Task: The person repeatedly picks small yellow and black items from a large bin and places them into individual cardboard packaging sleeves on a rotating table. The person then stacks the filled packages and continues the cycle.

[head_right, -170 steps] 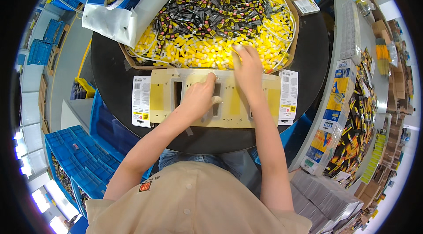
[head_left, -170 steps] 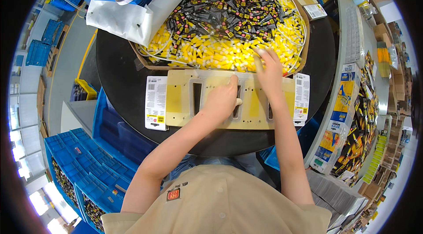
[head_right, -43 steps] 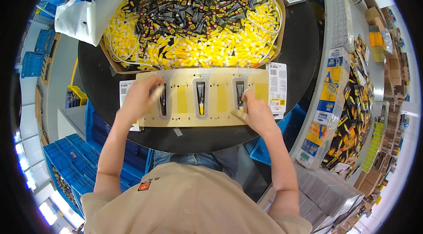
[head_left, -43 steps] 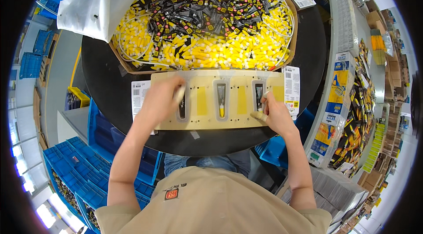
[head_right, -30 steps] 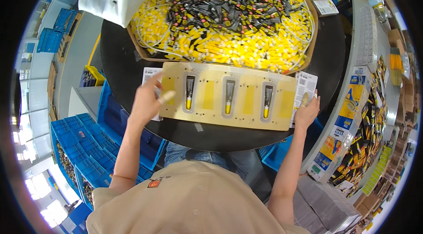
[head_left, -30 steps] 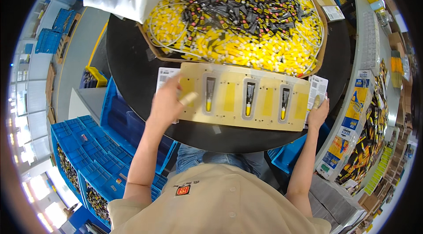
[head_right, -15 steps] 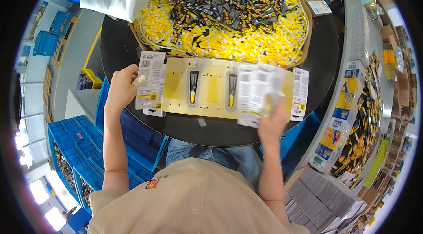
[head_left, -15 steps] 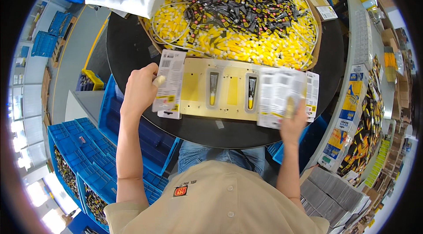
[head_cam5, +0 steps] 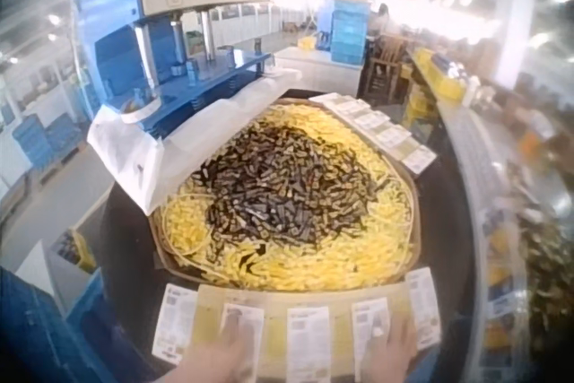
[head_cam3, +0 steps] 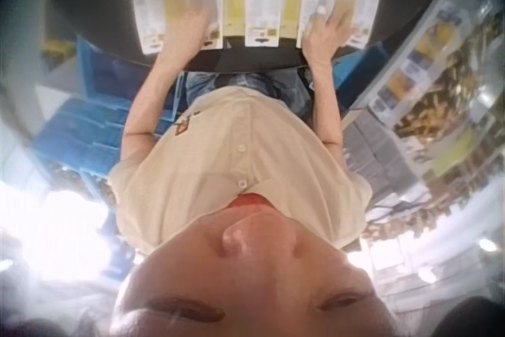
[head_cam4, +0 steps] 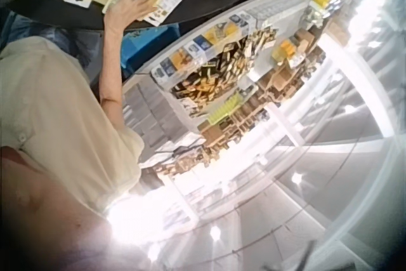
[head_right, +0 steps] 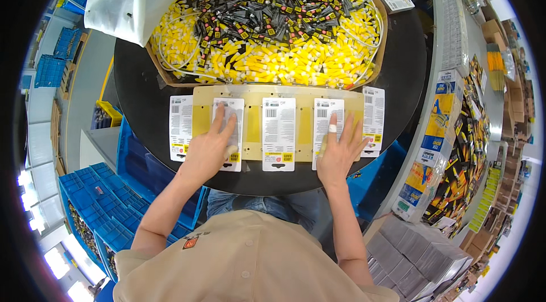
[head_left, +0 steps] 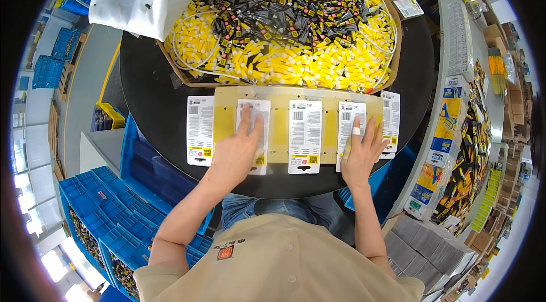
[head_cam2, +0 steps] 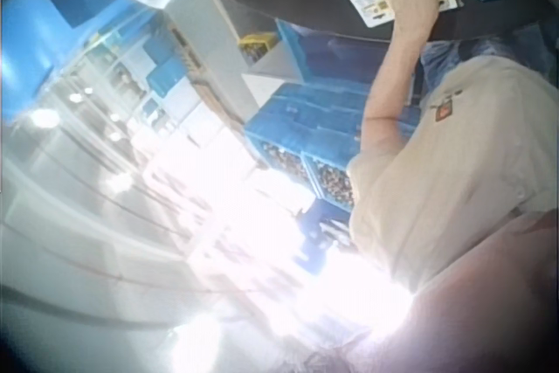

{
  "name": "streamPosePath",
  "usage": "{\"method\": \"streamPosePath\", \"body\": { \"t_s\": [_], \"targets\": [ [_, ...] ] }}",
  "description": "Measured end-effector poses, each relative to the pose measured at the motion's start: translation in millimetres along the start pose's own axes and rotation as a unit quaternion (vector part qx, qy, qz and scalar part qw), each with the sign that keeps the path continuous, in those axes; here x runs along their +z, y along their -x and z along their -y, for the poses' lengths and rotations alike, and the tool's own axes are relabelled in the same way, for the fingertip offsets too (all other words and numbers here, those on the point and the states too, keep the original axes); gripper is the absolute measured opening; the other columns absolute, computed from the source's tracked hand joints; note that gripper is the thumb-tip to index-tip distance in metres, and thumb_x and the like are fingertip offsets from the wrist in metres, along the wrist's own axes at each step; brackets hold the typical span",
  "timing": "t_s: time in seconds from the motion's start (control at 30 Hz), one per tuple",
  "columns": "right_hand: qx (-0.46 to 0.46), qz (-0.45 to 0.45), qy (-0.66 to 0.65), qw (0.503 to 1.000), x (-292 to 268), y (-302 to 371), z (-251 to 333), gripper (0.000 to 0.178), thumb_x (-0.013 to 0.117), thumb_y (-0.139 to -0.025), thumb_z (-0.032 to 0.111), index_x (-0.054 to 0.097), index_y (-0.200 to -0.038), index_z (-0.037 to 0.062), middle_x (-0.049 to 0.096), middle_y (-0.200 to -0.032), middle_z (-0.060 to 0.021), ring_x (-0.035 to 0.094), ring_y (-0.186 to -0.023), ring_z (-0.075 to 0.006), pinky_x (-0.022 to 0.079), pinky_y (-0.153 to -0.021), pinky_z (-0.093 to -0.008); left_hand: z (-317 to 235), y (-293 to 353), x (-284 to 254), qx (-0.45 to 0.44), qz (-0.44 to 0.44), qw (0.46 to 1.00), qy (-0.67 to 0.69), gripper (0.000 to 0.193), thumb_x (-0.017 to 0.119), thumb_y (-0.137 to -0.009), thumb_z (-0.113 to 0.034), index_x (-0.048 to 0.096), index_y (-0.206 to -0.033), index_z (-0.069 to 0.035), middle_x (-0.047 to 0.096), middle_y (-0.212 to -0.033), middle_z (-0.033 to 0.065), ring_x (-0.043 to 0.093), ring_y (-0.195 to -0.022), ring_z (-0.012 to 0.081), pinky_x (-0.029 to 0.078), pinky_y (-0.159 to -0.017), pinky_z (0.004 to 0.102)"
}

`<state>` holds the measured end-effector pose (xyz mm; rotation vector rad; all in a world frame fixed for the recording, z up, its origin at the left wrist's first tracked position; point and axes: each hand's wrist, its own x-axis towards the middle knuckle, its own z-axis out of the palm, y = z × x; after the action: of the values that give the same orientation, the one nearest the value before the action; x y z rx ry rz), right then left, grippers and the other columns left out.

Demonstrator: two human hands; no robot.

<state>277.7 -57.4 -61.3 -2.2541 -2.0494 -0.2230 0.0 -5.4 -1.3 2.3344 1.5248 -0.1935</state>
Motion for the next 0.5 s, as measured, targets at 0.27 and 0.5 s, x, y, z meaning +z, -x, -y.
{"method": "streamPosePath", "body": {
  "t_s": [0.27, 0.5],
  "targets": [
    [0.490, -0.098, -0.244, 0.831, 80, -75, -194, 0.064, 0.035, -0.095, 0.048, 0.044, -0.131, -0.0048, 0.048, -0.130, -0.0272, 0.047, -0.119, -0.0402, 0.036, -0.101, -0.0411, 8, -11, 4, -0.023, -0.039, 0.996, 0.074, 0.077, 0.075, -0.071, -0.020, 0.038, -0.136, -0.009, 0.028, -0.147, 0.0187, 0.061, -0.092, 0.0404, 0.054, -0.073, 0.0409],
    [0.499, -0.109, -0.240, 0.825, 112, -29, -195, 0.066, 0.028, -0.096, 0.050, 0.057, -0.110, -0.0077, 0.057, -0.111, -0.0306, 0.052, -0.106, -0.0459, 0.041, -0.090, -0.0474, -11, -12, 4, 0.016, -0.135, 0.985, 0.107, 0.056, 0.060, -0.084, -0.016, 0.038, -0.134, -0.005, 0.031, -0.146, 0.0161, 0.062, -0.076, 0.0403, 0.053, -0.068, 0.0430]
  ]
}}
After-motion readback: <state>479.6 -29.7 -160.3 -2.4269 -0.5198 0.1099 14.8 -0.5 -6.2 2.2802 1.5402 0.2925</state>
